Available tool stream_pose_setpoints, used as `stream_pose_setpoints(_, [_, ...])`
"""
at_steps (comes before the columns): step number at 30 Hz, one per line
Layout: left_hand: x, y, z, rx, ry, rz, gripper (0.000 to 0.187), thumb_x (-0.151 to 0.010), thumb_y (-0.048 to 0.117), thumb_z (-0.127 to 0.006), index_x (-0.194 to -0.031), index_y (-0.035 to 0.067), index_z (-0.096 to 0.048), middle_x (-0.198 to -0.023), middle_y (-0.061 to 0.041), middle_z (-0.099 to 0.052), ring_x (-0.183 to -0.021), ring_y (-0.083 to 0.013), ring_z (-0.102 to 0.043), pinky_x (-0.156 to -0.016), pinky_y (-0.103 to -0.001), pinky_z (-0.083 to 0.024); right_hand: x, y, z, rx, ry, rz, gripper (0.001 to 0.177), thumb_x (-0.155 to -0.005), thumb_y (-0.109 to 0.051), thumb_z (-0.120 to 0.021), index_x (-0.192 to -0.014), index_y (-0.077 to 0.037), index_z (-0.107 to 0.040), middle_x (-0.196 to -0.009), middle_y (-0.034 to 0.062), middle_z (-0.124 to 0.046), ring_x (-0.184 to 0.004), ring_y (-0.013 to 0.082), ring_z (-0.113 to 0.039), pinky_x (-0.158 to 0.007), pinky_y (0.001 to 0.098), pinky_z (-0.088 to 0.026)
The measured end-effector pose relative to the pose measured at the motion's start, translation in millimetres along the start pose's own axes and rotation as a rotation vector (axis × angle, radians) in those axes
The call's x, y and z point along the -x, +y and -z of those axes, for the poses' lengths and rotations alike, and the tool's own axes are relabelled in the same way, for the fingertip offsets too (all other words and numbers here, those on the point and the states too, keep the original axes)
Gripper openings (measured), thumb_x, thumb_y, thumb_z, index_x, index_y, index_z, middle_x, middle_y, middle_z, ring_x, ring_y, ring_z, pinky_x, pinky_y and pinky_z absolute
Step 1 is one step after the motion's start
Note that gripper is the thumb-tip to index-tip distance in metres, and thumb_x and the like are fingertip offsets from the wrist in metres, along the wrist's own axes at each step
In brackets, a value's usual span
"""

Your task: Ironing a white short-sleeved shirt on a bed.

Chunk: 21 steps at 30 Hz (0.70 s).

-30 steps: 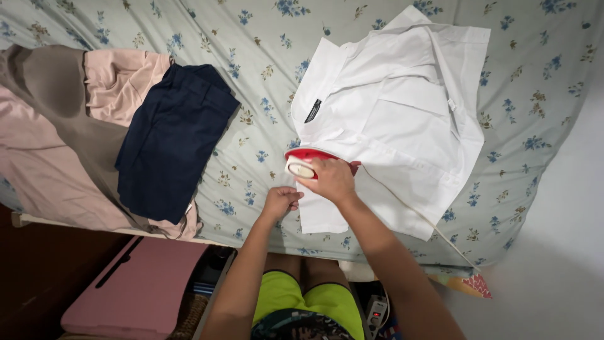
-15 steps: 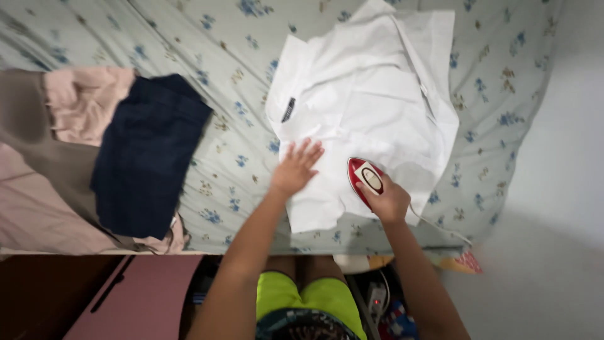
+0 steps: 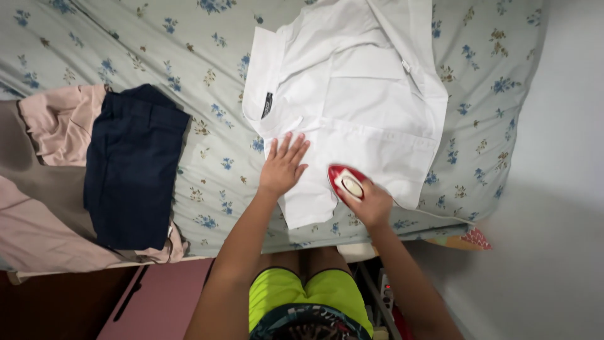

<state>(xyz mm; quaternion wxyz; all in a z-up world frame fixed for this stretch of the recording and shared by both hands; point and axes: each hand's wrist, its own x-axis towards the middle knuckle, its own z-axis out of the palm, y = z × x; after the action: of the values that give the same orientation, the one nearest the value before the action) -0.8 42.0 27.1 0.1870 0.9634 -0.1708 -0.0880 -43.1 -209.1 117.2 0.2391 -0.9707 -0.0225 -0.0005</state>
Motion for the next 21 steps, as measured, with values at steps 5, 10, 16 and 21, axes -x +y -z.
stream_pose_setpoints(5, [36.6, 10.6, 2.2, 0.312, 0.404, 0.300, 0.063, -0.090, 0.018, -0.072, -0.146, 0.006, -0.047, -0.148, -0.016, -0.046, -0.137, -0.0317, -0.045, -0.116, -0.050, -0.037, 24.4, 12.4, -8.0, 0.085, -0.097, -0.092, 0.048, -0.073, -0.052, -0.088, -0.078, -0.008, -0.069, -0.074, 0.0146, -0.071, -0.066, 0.0343, -0.068, -0.061, 0.0433, -0.055])
stream_pose_setpoints(10, [40.2, -9.4, -16.4, 0.769, 0.527, 0.823, 0.058, -0.082, 0.011, -0.081, -0.131, -0.003, -0.055, -0.121, -0.022, -0.059, -0.092, -0.0220, -0.063, -0.084, -0.036, -0.056, 17.3, 6.1, -10.0, 0.003, -0.035, -0.089, 0.045, -0.075, -0.049, -0.085, -0.089, -0.008, -0.072, -0.075, 0.0147, -0.070, -0.064, 0.0343, -0.067, -0.059, 0.0433, -0.055])
stream_pose_setpoints(16, [25.3, -33.2, -3.5, 0.688, 0.274, 0.996, 0.040, -0.078, 0.023, -0.090, -0.101, -0.001, -0.066, -0.071, -0.003, -0.066, -0.061, -0.0136, -0.061, -0.062, -0.030, -0.050, 21.0, 5.8, -12.4, 0.121, -0.135, -0.145, 0.050, -0.073, -0.051, -0.090, -0.074, -0.006, -0.067, -0.067, 0.0158, -0.068, -0.063, 0.0359, -0.066, -0.058, 0.0454, -0.053])
stream_pose_setpoints(21, [33.6, -52.4, -36.9, 1.095, 0.284, 1.002, 0.025, -0.087, 0.019, -0.084, -0.087, -0.001, -0.069, -0.070, 0.002, -0.060, -0.062, -0.0088, -0.049, -0.056, -0.026, -0.041, 37.3, 18.2, -3.8, -0.020, -0.086, -0.095, 0.044, -0.075, -0.048, -0.087, -0.079, -0.008, -0.068, -0.069, 0.0127, -0.068, -0.058, 0.0308, -0.066, -0.055, 0.0411, -0.054])
